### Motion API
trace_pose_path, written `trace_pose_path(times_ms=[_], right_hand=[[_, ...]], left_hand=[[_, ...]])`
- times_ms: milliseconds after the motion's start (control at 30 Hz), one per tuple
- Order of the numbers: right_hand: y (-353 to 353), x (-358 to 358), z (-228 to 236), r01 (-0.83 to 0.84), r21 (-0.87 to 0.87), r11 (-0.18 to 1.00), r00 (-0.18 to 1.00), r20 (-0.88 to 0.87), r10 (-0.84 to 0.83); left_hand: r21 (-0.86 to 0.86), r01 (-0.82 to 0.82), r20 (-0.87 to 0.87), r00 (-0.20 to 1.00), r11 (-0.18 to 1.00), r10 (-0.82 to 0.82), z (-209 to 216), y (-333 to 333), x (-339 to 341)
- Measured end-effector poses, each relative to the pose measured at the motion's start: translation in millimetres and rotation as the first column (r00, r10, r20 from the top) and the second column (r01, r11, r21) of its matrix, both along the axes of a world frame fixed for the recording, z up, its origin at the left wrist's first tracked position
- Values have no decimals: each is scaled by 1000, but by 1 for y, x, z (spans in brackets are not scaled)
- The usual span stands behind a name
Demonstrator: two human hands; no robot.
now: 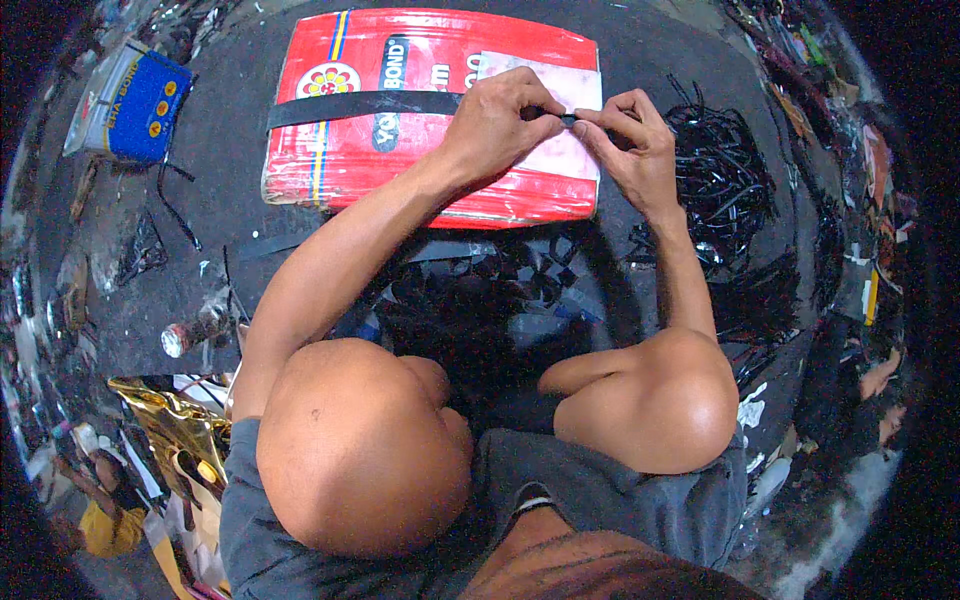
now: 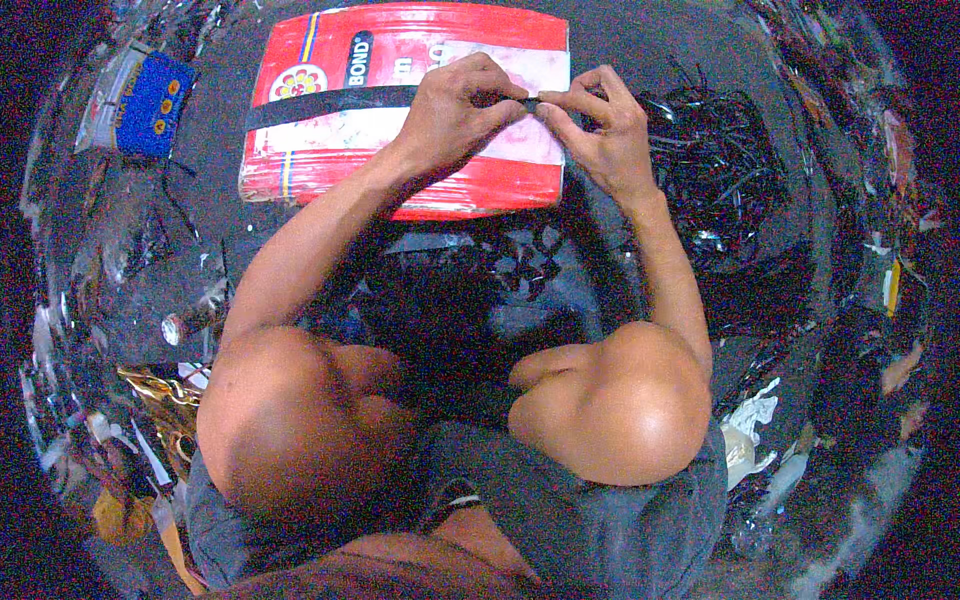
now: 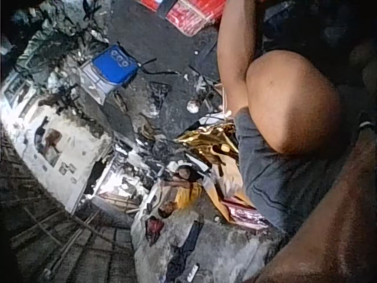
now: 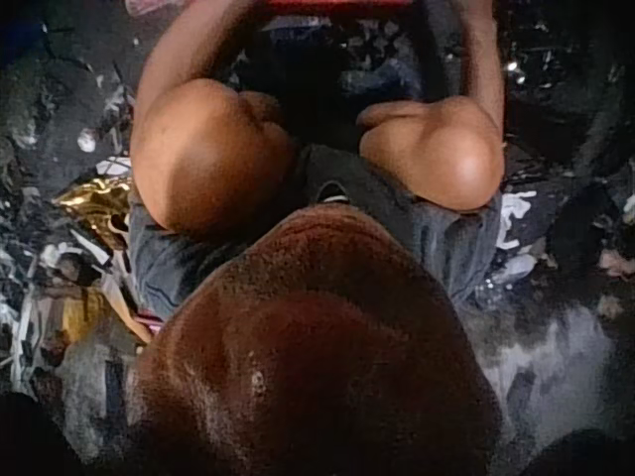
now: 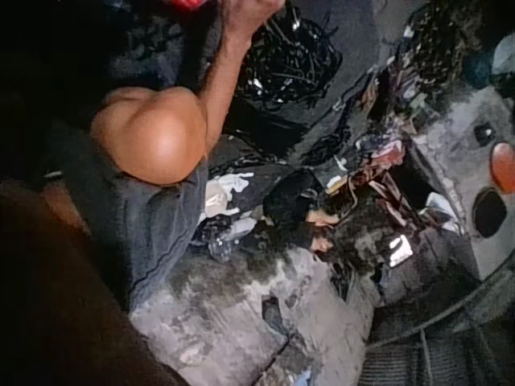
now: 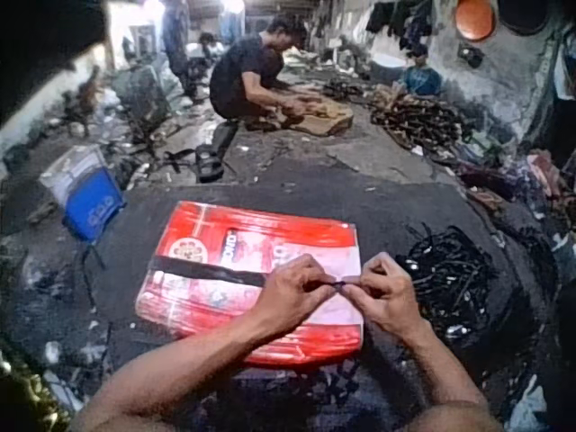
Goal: The person sits on the floor and repeatedly ties black plastic cable ties around a red and white rectangular package. They pull the ties tight and leave the excess tails protruding.
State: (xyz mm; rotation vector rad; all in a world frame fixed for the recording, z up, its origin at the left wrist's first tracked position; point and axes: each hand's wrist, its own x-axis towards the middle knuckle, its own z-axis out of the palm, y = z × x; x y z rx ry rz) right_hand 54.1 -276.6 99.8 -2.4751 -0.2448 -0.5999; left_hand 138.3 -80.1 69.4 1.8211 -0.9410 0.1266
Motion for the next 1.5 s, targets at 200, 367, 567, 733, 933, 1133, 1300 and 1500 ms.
trace_pose_path(times_ms=[200,367,567,733,933,1133,1300,1500], right_hand=[[12,7,-20,204,411,889,973,-188,-137],[10,14,-41,233,734,638,962,-270,-40],[9,4,-36,270,740,616,960,-260,-107],[10,2,-43,162,450,878,986,-43,-160],[7,-11,-58,273,954,-124,933,-232,274],[-10,17,-22,399,650,646,909,-374,-185],[0,33,-28,453,240,859,891,-150,-428],[-44,24,-137,515,227,826,855,-194,-480]], left_hand=[[-26,-43,-26,999,999,42,1,-3,2],[143,-25,29,999,989,21,12,-7,6],[156,91,111,988,984,-109,16,-10,13],[-30,100,28,995,995,-99,7,-26,1],[-80,136,89,988,987,-129,5,-35,0],[-92,126,65,991,988,-121,6,-37,-2],[-56,122,39,992,991,-120,6,-32,3],[-50,143,23,990,988,-142,7,-35,0]])
